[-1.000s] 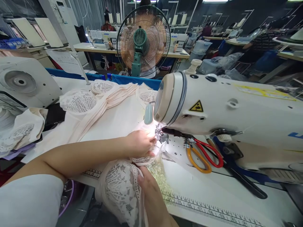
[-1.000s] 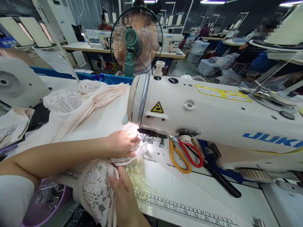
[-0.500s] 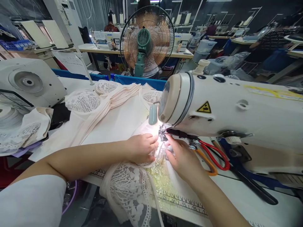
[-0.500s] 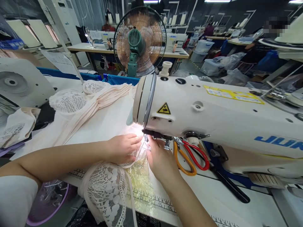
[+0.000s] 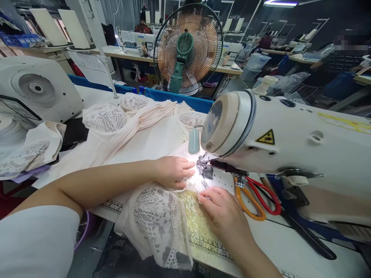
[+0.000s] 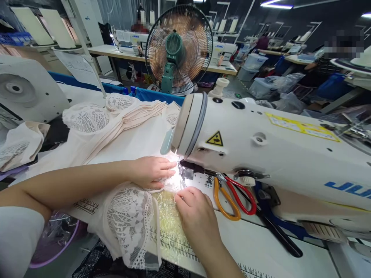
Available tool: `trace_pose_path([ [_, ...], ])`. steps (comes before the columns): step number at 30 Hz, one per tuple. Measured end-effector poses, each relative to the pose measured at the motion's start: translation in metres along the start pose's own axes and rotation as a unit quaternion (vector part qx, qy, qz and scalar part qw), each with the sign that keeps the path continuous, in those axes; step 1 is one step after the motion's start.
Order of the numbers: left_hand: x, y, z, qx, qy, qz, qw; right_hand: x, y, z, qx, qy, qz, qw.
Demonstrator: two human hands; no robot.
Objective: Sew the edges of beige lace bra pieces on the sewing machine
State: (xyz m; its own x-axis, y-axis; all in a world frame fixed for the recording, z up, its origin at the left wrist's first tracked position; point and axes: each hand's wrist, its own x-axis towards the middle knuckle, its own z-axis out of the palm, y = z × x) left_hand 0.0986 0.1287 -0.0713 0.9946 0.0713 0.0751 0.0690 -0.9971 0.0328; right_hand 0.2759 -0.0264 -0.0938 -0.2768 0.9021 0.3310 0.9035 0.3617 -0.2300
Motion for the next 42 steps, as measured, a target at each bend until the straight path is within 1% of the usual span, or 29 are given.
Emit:
trace_pose_path([
  [2, 0.001, -0.003, -0.006, 0.001, -0.003, 0.005, 1.000, 0.001, -0.003, 0.001, -0.007, 0.013, 0.004, 1.000],
  [4, 0.001, -0.001, -0.012, -0.007, -0.009, 0.013, 1.000, 0.001, -0.005, 0.001, -0.012, 0.017, 0.004, 1.000],
  [8, -0.002, 0.017, -0.020, -0.085, -0.019, 0.072, 0.994, -0.001, -0.004, 0.002, -0.030, 0.006, 0.003, 1.000],
  [10, -0.003, 0.027, -0.019, -0.106, -0.026, 0.086, 0.990, -0.001, -0.003, 0.002, -0.044, -0.007, 0.004, 0.999],
  [12, -0.003, 0.034, -0.014, -0.090, -0.024, 0.078, 0.993, 0.001, -0.004, 0.003, -0.057, -0.019, 0.011, 0.998],
  [15, -0.001, 0.036, -0.002, -0.029, 0.014, 0.050, 0.998, 0.004, -0.007, 0.004, -0.075, -0.009, 0.026, 0.997],
  [18, 0.001, 0.031, 0.009, 0.017, 0.067, 0.059, 0.996, 0.004, -0.010, 0.008, -0.098, 0.012, 0.023, 0.995],
  [20, 0.002, 0.026, 0.014, 0.031, 0.088, 0.060, 0.994, 0.002, -0.011, 0.011, -0.108, 0.028, 0.010, 0.994],
  [23, 0.004, 0.017, 0.015, 0.028, 0.095, 0.062, 0.993, -0.002, -0.010, 0.015, -0.116, 0.051, -0.006, 0.992],
  [27, 0.008, 0.003, 0.016, 0.017, 0.112, 0.110, 0.987, -0.005, -0.009, 0.019, -0.114, 0.077, -0.016, 0.990],
  [29, 0.011, -0.003, 0.017, 0.020, 0.118, 0.119, 0.986, -0.005, -0.009, 0.020, -0.113, 0.088, -0.014, 0.990],
  [35, 0.015, -0.017, 0.011, 0.037, 0.083, 0.105, 0.990, -0.004, -0.009, 0.021, -0.110, 0.072, -0.007, 0.991],
  [42, 0.016, -0.027, 0.002, 0.043, 0.025, 0.070, 0.996, -0.004, -0.009, 0.019, -0.095, 0.080, -0.008, 0.992],
])
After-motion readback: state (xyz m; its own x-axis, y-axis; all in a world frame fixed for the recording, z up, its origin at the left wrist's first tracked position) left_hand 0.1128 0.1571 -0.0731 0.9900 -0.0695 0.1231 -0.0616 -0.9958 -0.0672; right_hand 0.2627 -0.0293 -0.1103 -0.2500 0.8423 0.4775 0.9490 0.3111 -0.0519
